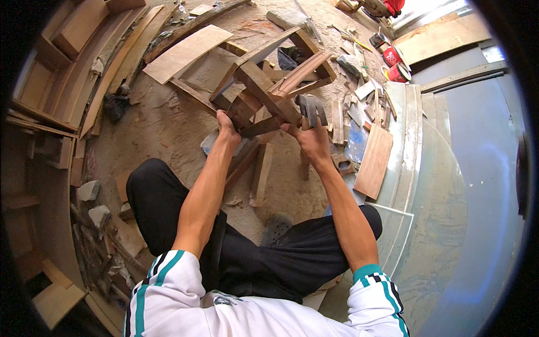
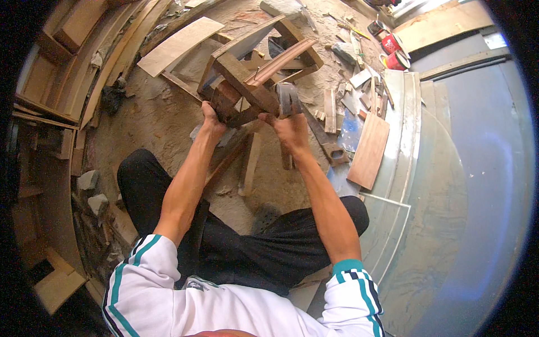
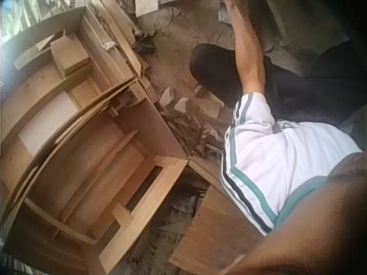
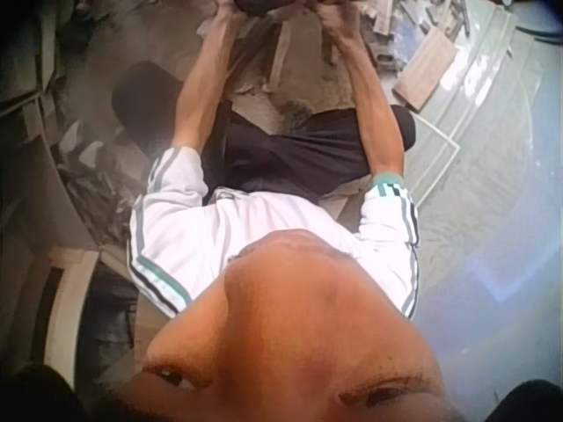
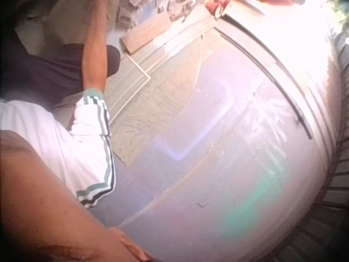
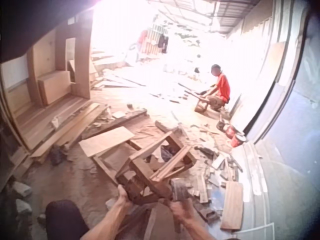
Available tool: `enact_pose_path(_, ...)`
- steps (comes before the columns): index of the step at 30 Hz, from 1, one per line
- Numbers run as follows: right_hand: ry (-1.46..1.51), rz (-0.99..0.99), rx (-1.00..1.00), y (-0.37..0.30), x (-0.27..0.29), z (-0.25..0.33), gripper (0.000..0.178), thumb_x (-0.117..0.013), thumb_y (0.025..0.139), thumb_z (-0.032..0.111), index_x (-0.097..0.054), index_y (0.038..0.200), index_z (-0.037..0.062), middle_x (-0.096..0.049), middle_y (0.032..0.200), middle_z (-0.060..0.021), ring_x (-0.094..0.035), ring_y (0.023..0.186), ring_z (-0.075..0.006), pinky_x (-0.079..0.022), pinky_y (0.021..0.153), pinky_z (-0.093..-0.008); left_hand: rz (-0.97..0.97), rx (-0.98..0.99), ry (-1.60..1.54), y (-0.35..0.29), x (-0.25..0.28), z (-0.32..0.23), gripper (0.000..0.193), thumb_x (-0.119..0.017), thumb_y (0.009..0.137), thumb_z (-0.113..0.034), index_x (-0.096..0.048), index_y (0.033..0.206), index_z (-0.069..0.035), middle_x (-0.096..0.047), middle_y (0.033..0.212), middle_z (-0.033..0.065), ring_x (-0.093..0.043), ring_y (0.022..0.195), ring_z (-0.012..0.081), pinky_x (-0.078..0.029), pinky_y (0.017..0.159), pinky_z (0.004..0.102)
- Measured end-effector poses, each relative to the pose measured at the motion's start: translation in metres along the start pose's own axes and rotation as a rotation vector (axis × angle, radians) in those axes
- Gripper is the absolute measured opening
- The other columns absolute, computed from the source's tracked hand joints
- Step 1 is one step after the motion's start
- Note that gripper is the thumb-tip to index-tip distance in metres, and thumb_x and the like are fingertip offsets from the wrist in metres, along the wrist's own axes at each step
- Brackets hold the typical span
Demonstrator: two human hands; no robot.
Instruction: The person assembles a small wooden frame by hand, using a hammer to drive nails into the joints. They adjust the frame pieces, hammer nails, and finally place a white board on top of the assembled frame.
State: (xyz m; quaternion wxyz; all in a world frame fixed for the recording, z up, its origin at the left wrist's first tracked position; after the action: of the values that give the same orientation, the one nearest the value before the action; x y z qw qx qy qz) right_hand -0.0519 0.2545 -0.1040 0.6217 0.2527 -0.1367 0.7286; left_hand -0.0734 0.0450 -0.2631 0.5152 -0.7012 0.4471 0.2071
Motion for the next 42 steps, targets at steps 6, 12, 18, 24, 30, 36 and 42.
enact_pose_path(6, -0.114, 0.047, -0.076, -0.001, 0.003, 0.007, 0.064, -0.087, 0.074, 0.036, -0.058, 0.123, 0.0064, -0.072, 0.106, -0.0138, -0.068, 0.096, -0.0309, -0.05, 0.084, -0.0418, -0.022, -0.044, 0.039, -0.011, -0.014, -0.003, 0.064, -0.013, 0.099, -0.036, -0.049, 0.139, -0.001, -0.059, 0.134, 0.0166, -0.058, 0.122, 0.0316, -0.048, 0.105, 0.0537)
enact_pose_path(12, 0.064, 0.131, -0.069, 0.0, -0.001, 0.002, 0.07, -0.087, 0.076, 0.037, -0.057, 0.13, 0.0021, -0.066, 0.116, -0.0134, -0.061, 0.106, -0.027, -0.046, 0.095, -0.0376, -0.026, -0.079, 0.036, -0.008, -0.012, -0.003, 0.065, -0.013, 0.099, -0.038, -0.05, 0.138, -0.001, -0.06, 0.132, 0.0172, -0.06, 0.12, 0.0315, -0.05, 0.102, 0.0516)
enact_pose_path(18, -0.035, 0.084, -0.038, -0.003, 0.001, 0.004, 0.072, -0.087, 0.076, 0.032, -0.054, 0.133, 0.0022, -0.063, 0.123, -0.0119, -0.059, 0.11, -0.0243, -0.046, 0.095, -0.0363, -0.033, -0.007, 0.014, -0.009, -0.013, 0.001, 0.066, -0.015, 0.098, -0.043, -0.055, 0.133, -0.003, -0.063, 0.127, 0.0156, -0.063, 0.116, 0.03, -0.054, 0.097, 0.0508)
enact_pose_path(24, 0.03, 0.077, -0.046, -0.004, -0.006, -0.011, 0.067, -0.085, 0.079, 0.028, -0.053, 0.133, 0.0034, -0.063, 0.12, -0.0116, -0.058, 0.106, -0.0247, -0.046, 0.093, -0.0365, -0.091, 0.046, 0.165, 0.018, 0.021, 0.007, 0.065, -0.019, 0.098, -0.051, -0.06, 0.128, -0.009, -0.068, 0.118, 0.0087, -0.062, 0.115, 0.0251, -0.047, 0.102, 0.0496)
enact_pose_path(30, -0.017, 0.008, 0.131, 0.002, 0.002, 0.0, 0.052, -0.089, 0.073, 0.03, -0.064, 0.111, 0.0032, -0.067, 0.084, -0.0127, -0.062, 0.079, -0.0207, -0.05, 0.075, -0.0382, 0.036, 0.049, 0.316, 0.014, 0.029, 0.006, 0.085, -0.018, 0.096, -0.071, -0.036, 0.151, -0.009, -0.044, 0.149, 0.0157, -0.044, 0.136, 0.0342, -0.038, 0.111, 0.0536)
enact_pose_path(36, 0.21, -0.004, 0.083, 0.001, -0.001, -0.007, 0.064, -0.088, 0.074, 0.034, -0.059, 0.123, 0.005, -0.067, 0.109, -0.0114, -0.062, 0.099, -0.0219, -0.048, 0.087, -0.0359, 0.086, 0.053, 0.418, -0.016, 0.012, 0.0, 0.11, -0.016, 0.083, -0.089, -0.022, 0.157, -0.009, -0.028, 0.161, 0.0137, -0.029, 0.147, 0.0328, -0.03, 0.118, 0.0489)
enact_pose_path(42, 0.191, 0.139, -0.011, 0.008, -0.004, -0.025, 0.075, -0.089, 0.073, 0.035, -0.055, 0.131, 0.0037, -0.063, 0.125, -0.0098, -0.059, 0.111, -0.0241, -0.045, 0.096, -0.0347, 0.135, 0.154, 0.537, -0.02, 0.011, -0.016, 0.113, -0.016, 0.081, -0.091, -0.021, 0.158, -0.009, -0.027, 0.161, 0.013, -0.028, 0.147, 0.0309, -0.024, 0.12, 0.0468)
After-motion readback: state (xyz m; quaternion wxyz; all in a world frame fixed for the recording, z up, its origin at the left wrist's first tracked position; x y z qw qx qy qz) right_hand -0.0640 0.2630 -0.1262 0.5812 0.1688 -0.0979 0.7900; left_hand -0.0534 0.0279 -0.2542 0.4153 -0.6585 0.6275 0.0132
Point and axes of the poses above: each hand's wrist, its own y-axis towards the middle knuckle, its own x-axis out of the back of the hand, z = x × y, the point moved 4 cm from there along y, towards the middle knuckle
